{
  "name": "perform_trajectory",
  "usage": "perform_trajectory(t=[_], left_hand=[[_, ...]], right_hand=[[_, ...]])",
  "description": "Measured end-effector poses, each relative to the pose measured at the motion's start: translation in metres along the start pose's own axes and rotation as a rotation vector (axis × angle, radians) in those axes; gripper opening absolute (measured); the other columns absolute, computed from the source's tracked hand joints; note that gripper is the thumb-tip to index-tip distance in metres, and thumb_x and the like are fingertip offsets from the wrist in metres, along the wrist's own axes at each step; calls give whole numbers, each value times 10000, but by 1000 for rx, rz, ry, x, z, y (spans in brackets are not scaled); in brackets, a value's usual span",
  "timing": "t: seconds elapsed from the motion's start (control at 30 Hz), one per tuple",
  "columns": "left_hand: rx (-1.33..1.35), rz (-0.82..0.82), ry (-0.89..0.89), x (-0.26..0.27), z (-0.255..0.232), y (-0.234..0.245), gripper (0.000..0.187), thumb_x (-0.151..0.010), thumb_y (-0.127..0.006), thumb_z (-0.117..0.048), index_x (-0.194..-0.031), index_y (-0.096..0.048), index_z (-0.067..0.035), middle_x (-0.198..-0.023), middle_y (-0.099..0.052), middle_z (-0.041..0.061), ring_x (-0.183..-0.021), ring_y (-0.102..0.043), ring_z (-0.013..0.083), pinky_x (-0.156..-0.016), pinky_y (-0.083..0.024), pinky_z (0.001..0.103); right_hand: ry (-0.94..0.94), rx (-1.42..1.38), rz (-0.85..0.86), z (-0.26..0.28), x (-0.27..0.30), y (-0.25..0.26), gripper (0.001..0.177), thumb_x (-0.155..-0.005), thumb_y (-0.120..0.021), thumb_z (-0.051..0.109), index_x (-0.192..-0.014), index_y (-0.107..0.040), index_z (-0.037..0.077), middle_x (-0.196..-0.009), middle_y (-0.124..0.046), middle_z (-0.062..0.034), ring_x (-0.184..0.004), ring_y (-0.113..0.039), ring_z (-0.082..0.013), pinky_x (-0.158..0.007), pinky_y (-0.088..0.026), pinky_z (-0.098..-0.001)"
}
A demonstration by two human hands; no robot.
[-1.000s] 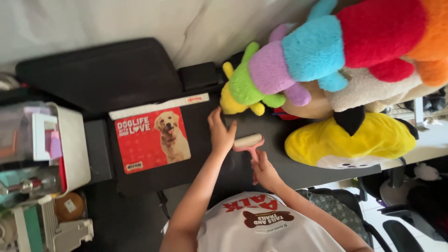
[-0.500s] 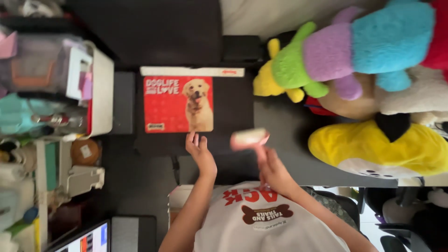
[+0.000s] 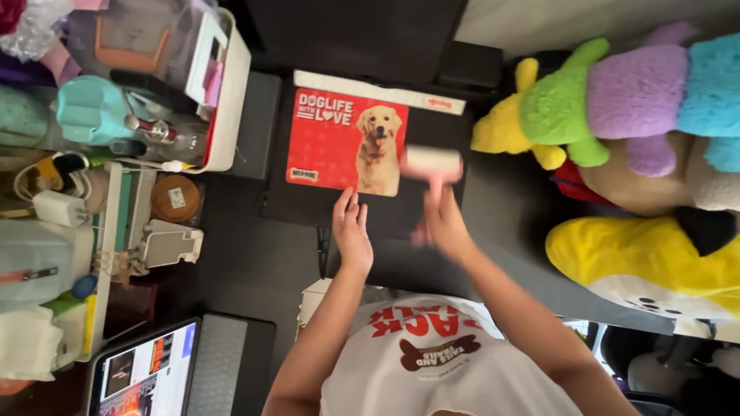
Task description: Using a lint roller to clean a laptop case and various stuffed animals in a room.
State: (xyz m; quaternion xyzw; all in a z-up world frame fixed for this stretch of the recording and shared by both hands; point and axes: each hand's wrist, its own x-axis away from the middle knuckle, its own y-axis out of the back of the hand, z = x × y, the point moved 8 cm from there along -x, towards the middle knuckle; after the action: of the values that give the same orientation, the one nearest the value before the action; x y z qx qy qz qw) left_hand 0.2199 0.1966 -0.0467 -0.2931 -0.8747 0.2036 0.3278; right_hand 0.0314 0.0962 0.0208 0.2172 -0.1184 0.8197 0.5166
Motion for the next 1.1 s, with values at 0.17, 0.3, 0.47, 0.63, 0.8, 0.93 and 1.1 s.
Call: perform_trajectory(t=[0.17,0.3,0.47,0.63,0.8,0.93,1.1], left_hand=[[6,-30,-12,-2,-14,10,417,-1028,-503,-95,-1436,-489,-8,-1524,-476,116,-1454,-445,274,-1183,-395,439],[31,-152,-112,-7,-43,29,476,-1014,-538,-116,-1472,-439,-33,-1587,-409,97,-1446,-447,294,-1164,-393,457],[160,-73,-69,-23,-55,35,580,-1032,-502,-219,-1565,-336,-64,-1638,-361,106,-1491,-408,300,-1193,-346,465],[167,-25,-68,-25,-63,20,596,-1062,-437,-296,-1600,-284,-91,-1675,-313,53,-1530,-352,272,-1217,-282,455],[267,-12,6,-25,-60,23,604,-1051,-445,-322,-1596,-291,-112,-1676,-299,65,-1521,-348,268,-1210,-289,448],[328,-38,-24,-23,-51,44,562,-1048,-463,-333,-1544,-352,-94,-1638,-359,108,-1456,-424,280,-1195,-346,459],[-24,-362,-234,8,-61,109,441,-992,-528,-327,-1339,-532,-56,-1340,-560,109,-1220,-577,235,-1001,-482,411]], right_hand=[[-273,-52,93,-10,95,-7,458,-1045,-434,260,-1482,-371,137,-870,-541,-38,-519,-585,-132,-493,-599,-331],[-189,75,304,12,58,-45,520,-1031,-407,222,-1534,-331,113,-832,-519,-54,-465,-526,-150,-426,-517,-326],[-46,435,316,64,-37,-118,598,-1048,-438,237,-1613,-299,102,-818,-599,-164,-514,-604,-197,-477,-519,-342],[1196,919,-49,98,-112,-179,380,-1176,-440,291,-1490,-377,86,-1027,-694,-153,-828,-728,-269,-669,-595,-326],[173,493,271,71,-75,-174,520,-1093,-440,263,-1558,-341,52,-731,-629,-114,-512,-629,-193,-516,-538,-350],[-51,451,356,54,19,-110,520,-1081,-425,275,-1558,-372,77,-689,-554,-91,-464,-583,-166,-450,-511,-346],[315,960,438,93,62,-81,442,-1037,-555,331,-1406,-510,91,-1023,-732,-226,-901,-717,-410,-765,-558,-513]])
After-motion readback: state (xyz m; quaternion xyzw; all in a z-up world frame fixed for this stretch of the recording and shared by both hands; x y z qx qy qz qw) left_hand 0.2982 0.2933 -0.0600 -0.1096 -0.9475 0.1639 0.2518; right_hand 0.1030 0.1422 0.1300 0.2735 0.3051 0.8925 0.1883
